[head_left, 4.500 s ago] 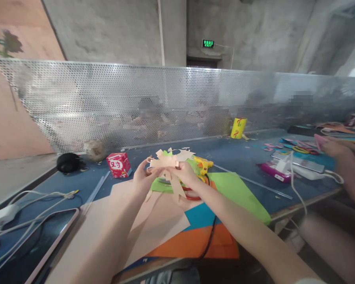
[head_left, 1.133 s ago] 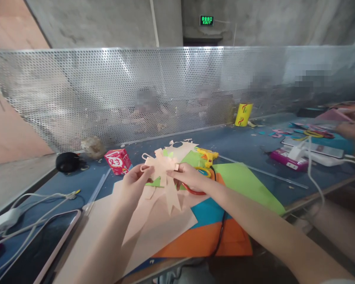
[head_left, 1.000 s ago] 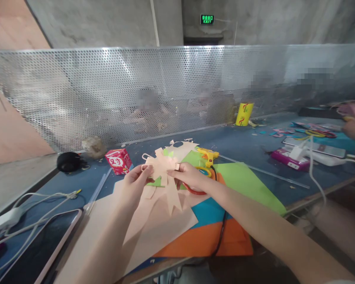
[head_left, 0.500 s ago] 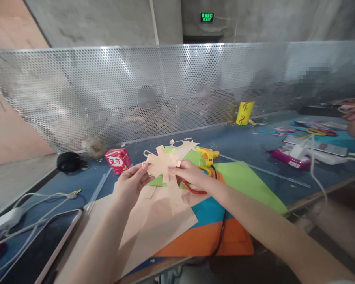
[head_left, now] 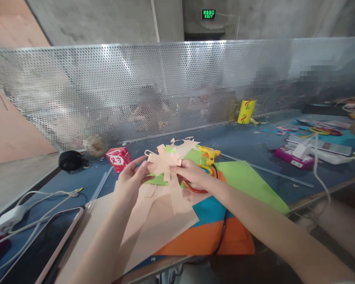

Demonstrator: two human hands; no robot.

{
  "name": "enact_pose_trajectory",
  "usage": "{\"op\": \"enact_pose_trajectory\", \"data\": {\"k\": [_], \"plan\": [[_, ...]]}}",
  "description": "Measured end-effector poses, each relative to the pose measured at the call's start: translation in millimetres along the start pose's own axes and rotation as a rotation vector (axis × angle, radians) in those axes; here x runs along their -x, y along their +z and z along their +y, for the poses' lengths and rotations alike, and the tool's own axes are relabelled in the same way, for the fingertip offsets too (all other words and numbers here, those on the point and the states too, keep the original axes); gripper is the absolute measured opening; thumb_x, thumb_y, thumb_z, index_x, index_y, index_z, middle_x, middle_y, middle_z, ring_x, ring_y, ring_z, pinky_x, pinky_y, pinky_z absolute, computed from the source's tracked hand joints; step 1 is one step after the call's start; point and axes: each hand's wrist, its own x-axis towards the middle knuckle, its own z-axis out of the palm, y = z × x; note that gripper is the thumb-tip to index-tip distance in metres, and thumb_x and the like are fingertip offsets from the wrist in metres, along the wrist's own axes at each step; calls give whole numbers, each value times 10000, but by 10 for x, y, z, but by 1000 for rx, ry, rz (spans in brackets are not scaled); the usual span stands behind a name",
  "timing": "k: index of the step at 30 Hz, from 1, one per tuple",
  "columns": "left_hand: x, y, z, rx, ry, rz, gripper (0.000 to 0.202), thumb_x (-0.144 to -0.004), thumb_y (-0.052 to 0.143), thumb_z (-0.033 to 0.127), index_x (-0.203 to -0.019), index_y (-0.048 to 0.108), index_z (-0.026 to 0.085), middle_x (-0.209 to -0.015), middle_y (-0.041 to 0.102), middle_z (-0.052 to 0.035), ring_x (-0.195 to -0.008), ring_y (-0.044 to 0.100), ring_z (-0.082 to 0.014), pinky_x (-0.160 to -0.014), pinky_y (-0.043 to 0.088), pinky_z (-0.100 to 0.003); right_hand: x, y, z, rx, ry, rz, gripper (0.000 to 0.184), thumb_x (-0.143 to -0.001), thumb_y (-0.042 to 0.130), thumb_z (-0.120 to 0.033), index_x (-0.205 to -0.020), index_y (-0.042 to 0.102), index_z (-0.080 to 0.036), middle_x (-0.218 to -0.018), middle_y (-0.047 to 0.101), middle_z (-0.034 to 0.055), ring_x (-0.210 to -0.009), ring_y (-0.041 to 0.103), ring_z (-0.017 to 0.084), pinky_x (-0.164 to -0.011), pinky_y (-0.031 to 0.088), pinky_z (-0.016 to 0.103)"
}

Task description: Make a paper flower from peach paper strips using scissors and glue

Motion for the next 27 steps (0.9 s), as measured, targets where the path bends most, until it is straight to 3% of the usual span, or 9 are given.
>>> {"op": "enact_pose_trajectory", "data": {"k": [5, 11, 19, 27], "plan": [[22, 26, -6, -31, -5, 8, 511, -494, 772, 295, -942, 609, 111, -666, 668, -26, -607, 621, -128, -557, 537, -235, 14, 12, -37, 5, -6, 7, 230, -731, 597, -323, -599, 517, -153, -500, 544, -12, -436, 513, 87, -424, 422, 197], [40, 26, -51, -76, 60, -83, 518, -526, 755, 281, -984, 558, 141, -778, 668, -26, -707, 635, -147, -572, 533, -236, 0, 2, 3, 33, -20, -12, 247, -730, 592, -347, -603, 516, -149, -505, 535, -10, -437, 503, 86, -427, 423, 199], [4, 13, -52, -170, 31, 7, 436, -495, 766, 287, -866, 591, 137, -684, 673, -15, -643, 624, -138, -567, 502, -240, -13, -38, 60, 165, -84, -7, 274, -753, 561, -383, -604, 521, -156, -493, 509, -18, -427, 482, 81, -438, 424, 200], [65, -6, 1, -443, 269, 79, 371, -568, 710, 292, -900, 590, 178, -719, 639, -12, -718, 625, -157, -622, 487, -259, -3, -26, 40, 153, -65, 22, 254, -761, 548, -330, -583, 519, -151, -480, 508, -8, -441, 488, 89, -434, 417, 202]]}}
